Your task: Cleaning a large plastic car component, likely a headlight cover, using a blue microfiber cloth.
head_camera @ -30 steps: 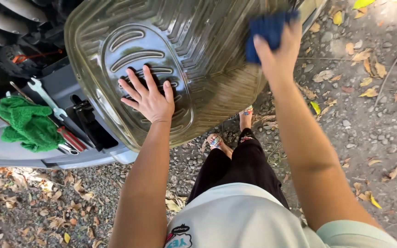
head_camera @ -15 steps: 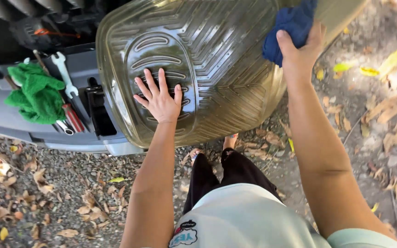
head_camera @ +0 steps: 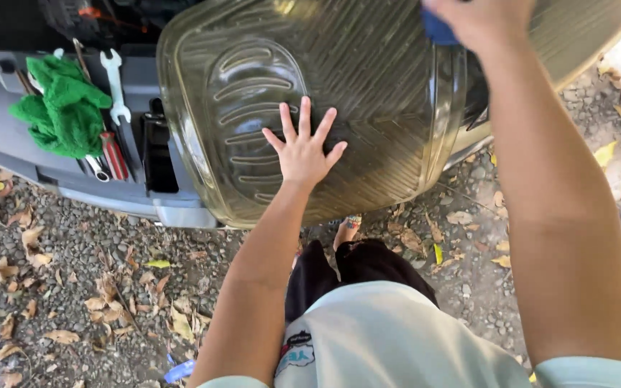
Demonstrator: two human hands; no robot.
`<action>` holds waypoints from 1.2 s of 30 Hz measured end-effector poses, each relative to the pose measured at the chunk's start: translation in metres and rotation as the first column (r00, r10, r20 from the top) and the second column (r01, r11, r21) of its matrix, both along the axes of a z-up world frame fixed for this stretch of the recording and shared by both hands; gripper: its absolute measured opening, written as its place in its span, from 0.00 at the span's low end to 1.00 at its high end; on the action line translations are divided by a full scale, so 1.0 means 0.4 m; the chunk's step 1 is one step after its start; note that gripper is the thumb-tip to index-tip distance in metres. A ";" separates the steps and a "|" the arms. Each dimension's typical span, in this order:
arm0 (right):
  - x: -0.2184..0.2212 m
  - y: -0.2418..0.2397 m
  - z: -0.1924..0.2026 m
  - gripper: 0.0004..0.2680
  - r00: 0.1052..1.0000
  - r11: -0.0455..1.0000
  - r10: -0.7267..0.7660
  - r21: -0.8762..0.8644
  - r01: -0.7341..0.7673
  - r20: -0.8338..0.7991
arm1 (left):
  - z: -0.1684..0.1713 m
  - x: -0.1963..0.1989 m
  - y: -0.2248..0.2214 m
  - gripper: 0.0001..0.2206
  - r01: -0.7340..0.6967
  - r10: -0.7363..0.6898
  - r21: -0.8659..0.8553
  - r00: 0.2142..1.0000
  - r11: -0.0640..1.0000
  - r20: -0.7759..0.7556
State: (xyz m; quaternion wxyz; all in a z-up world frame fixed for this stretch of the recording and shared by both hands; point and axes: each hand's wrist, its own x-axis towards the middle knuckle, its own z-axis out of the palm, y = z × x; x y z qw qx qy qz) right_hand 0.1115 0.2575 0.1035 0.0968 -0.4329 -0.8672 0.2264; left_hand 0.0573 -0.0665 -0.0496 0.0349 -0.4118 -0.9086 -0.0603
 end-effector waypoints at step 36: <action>0.360 -1.041 -0.657 0.24 0.686 0.447 -0.638 -0.894 -0.038 -0.349 | -0.099 -0.011 -0.017 0.35 0.007 -0.026 -0.103 0.984 0.995 -0.177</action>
